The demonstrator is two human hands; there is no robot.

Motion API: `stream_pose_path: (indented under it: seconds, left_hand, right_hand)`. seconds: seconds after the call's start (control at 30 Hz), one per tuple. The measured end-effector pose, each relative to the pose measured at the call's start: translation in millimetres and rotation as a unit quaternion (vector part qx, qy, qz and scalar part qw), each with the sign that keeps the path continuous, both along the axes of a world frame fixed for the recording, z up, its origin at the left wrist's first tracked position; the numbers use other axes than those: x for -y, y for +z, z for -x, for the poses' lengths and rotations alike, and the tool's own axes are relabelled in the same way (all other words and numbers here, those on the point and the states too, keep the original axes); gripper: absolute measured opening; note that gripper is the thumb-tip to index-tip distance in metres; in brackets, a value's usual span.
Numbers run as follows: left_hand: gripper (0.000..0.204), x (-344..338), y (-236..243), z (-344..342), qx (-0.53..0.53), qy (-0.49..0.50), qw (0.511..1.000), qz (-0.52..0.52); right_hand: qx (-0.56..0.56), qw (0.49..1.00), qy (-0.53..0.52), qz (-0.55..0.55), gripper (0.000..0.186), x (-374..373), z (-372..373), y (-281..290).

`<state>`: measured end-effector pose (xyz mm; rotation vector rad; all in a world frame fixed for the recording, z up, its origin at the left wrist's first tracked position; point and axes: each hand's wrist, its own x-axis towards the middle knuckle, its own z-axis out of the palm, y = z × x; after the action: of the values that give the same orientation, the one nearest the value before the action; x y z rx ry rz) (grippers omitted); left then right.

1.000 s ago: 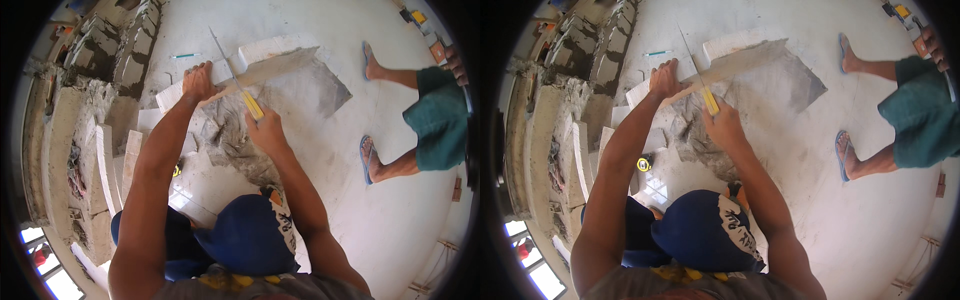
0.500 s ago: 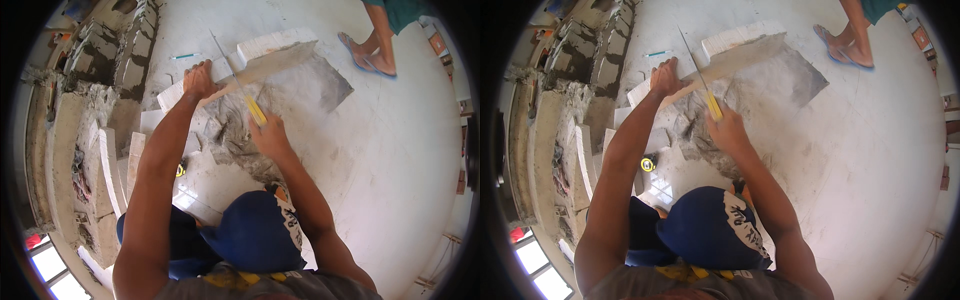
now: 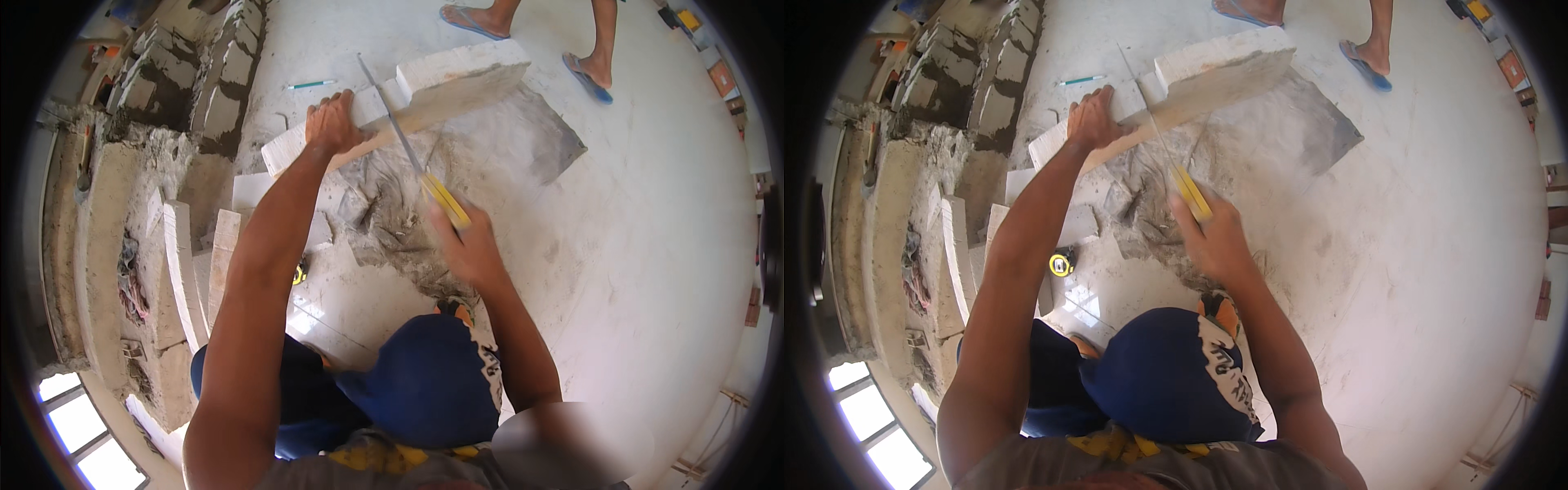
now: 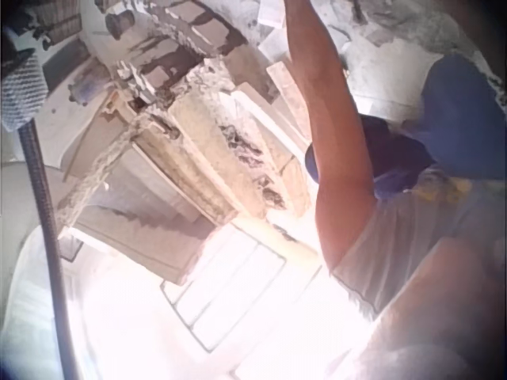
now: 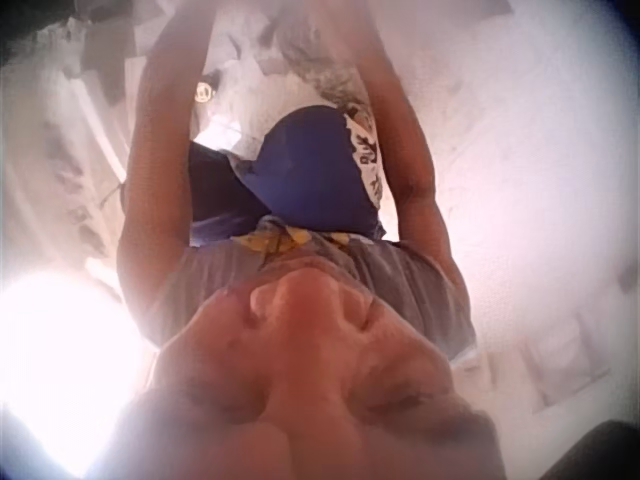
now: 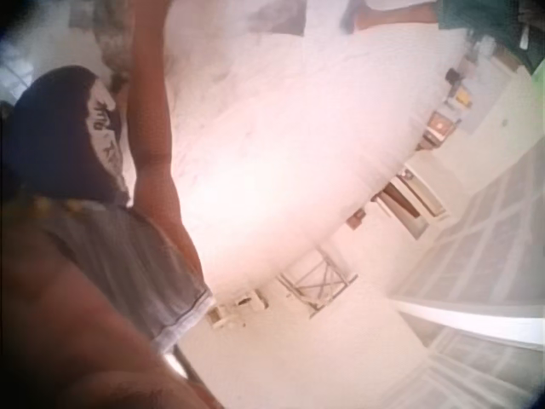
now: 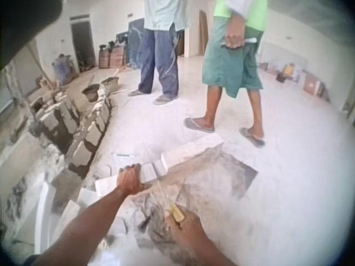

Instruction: The person measures a stone block with a tape measure, marks it with a pencil, and saws through the block using a hand saw.

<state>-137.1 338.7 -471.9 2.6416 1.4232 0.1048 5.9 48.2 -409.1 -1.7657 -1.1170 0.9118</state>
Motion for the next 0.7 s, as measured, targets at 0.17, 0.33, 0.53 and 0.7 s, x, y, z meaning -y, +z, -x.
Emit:
stream_pose_path:
  seconds: [0.17,0.33,0.53,0.7]
  left_hand:
    - [0.085,5.9,4.5,-11.1,-0.002,-0.014,1.0,0.007]
    - [0.083,9.8,5.8,-7.7,-0.015,-0.004,1.0,-0.007]
    - [0.083,-6.1,4.3,-6.8,-0.007,-0.011,1.0,0.021]
    - [0.083,4.2,3.3,-12.7,-0.007,-0.016,1.0,-0.003]
  right_hand:
    - [-0.102,0.993,-0.062,0.017,0.043,85.6,5.0,11.8]
    - [-0.025,0.998,-0.003,0.052,0.052,-45.6,-22.9,4.0]
    - [0.031,0.995,-0.012,-0.091,0.04,70.2,-2.5,7.6]
    - [0.059,0.997,-0.033,-0.044,0.04,45.5,2.1,-4.1]
